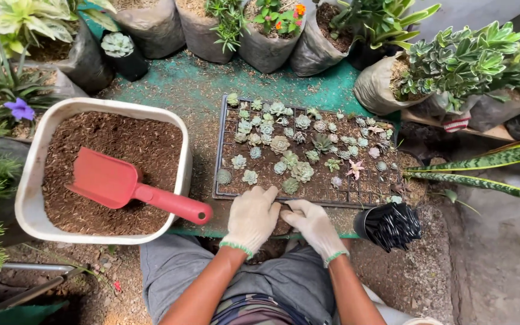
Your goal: Planting small succulents into pots using soil and a trowel
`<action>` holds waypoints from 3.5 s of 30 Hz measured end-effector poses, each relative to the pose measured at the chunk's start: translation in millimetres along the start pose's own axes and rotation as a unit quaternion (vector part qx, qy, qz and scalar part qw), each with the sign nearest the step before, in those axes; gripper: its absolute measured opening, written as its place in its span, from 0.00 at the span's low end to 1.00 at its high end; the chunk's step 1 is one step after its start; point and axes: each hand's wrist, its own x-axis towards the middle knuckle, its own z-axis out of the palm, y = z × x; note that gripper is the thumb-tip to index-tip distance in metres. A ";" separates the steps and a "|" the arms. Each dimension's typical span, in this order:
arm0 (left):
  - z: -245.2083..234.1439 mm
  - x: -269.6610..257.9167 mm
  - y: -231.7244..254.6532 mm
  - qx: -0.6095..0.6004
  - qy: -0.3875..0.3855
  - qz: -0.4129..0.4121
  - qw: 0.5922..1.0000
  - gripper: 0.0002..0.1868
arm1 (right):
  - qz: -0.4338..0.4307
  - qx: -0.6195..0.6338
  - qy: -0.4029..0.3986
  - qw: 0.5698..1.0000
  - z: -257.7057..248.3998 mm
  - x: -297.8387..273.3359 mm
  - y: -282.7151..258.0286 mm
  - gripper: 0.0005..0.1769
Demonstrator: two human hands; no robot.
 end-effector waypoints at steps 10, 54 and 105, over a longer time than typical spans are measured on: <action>21.8 11.6 -12.3 0.003 -0.034 0.046 0.998 0.10 | 0.002 -0.080 0.015 0.997 -1.5 23.6 -2.1 0.23; 32.4 -21.7 -6.0 -0.058 0.022 -0.096 0.994 0.06 | -0.037 -0.282 0.055 0.957 11.9 -2.4 -1.8 0.34; 2.4 -15.2 8.0 0.070 0.005 -0.054 0.996 0.10 | -0.139 -0.309 0.222 0.914 18.0 -26.1 26.9 0.16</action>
